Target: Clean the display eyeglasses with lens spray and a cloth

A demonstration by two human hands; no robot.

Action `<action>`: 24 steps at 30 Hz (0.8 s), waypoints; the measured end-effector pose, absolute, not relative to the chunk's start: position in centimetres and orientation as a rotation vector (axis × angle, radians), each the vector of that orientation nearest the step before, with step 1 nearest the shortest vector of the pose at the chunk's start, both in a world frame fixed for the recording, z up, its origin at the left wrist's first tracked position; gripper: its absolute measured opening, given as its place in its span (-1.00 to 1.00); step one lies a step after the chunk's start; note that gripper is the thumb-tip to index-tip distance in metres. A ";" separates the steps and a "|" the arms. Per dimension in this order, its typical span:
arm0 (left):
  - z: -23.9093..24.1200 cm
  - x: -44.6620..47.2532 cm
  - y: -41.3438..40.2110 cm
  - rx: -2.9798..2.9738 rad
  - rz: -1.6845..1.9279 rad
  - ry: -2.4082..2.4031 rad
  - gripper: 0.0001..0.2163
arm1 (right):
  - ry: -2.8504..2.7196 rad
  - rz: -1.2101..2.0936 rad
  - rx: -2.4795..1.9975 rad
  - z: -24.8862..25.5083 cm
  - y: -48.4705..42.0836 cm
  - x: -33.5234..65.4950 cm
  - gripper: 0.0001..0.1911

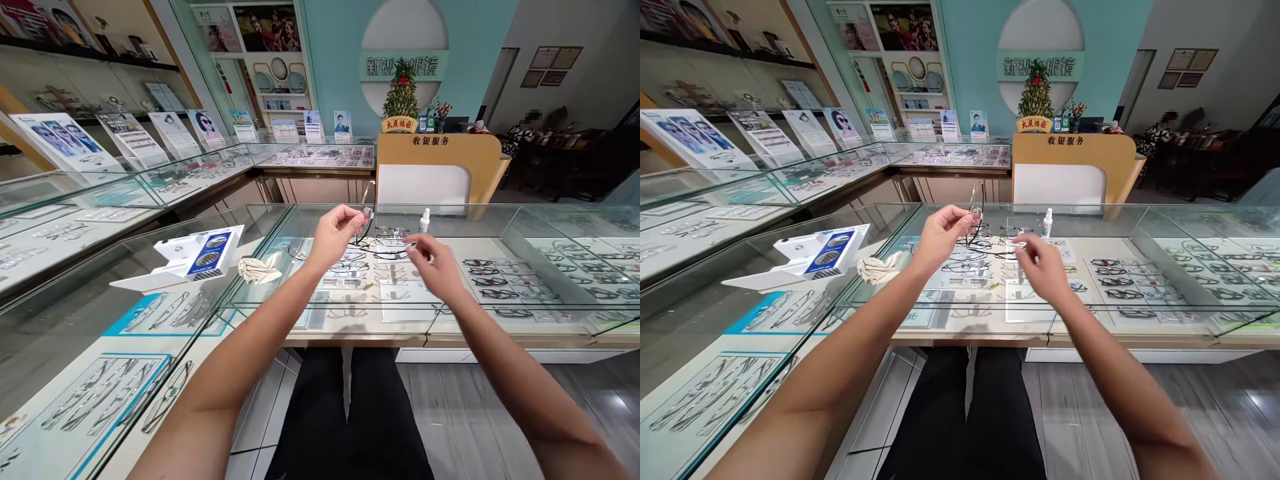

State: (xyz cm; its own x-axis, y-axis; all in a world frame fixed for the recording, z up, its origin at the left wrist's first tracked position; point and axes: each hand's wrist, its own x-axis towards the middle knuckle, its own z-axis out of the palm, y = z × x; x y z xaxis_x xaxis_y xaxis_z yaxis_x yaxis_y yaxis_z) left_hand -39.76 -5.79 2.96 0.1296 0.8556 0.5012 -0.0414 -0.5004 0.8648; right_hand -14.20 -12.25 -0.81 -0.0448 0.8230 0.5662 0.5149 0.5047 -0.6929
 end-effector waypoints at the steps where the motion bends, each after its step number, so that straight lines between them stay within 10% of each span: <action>1: 2.9 -39.2 -5.3 1.672 1.500 0.802 -0.59 | -1.722 0.415 -1.054 0.1 -11.9 -16.2 -0.70; 8: 2.0 -37.4 -1.4 1.760 1.677 0.805 -0.65 | -1.725 0.410 -1.060 2.6 -6.7 -21.3 -0.42; 24: 0.3 -36.9 3.6 1.806 1.661 0.791 -0.75 | -1.511 0.410 -1.008 2.2 2.4 -16.5 -0.58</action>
